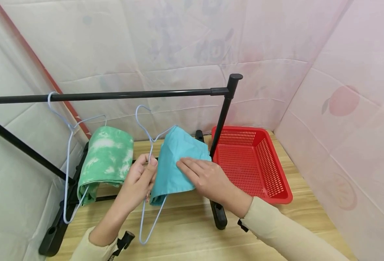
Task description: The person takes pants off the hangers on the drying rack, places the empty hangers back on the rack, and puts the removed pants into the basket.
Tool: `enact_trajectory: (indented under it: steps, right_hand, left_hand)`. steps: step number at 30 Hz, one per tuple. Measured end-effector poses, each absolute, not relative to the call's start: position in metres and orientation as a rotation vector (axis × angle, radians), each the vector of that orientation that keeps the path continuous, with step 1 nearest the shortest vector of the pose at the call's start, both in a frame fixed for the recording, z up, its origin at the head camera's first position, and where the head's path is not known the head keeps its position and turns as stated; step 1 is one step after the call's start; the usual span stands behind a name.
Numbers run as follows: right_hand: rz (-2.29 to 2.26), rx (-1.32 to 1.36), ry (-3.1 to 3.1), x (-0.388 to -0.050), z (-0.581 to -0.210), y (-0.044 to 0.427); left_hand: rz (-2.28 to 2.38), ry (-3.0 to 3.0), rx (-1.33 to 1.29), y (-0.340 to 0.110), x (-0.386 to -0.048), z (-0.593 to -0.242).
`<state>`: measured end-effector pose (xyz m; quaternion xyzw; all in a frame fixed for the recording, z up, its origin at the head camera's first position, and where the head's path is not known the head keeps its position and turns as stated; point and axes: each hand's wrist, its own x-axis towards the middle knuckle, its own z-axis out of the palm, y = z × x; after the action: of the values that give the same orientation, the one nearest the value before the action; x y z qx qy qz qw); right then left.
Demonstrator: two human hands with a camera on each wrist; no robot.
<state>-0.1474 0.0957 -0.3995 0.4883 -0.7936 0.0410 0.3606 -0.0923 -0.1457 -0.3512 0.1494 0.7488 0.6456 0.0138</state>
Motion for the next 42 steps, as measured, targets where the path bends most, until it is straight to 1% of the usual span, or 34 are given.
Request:
enact_trajectory:
  steps: [15,32,42]
  right_hand:
    - [0.107,1.284,-2.033,-0.152,-0.395,0.101]
    - [0.242,1.202,-2.034,-0.154,-0.388,0.101]
    - [0.252,1.199,-2.059,-0.157,-0.384,0.103]
  left_hand:
    - [2.007,2.359,0.461,-0.148,-0.092,-0.351]
    - [1.991,2.335,0.483,-0.154,-0.090,-0.359]
    - [2.011,2.333,0.440,-0.157,-0.091,-0.360]
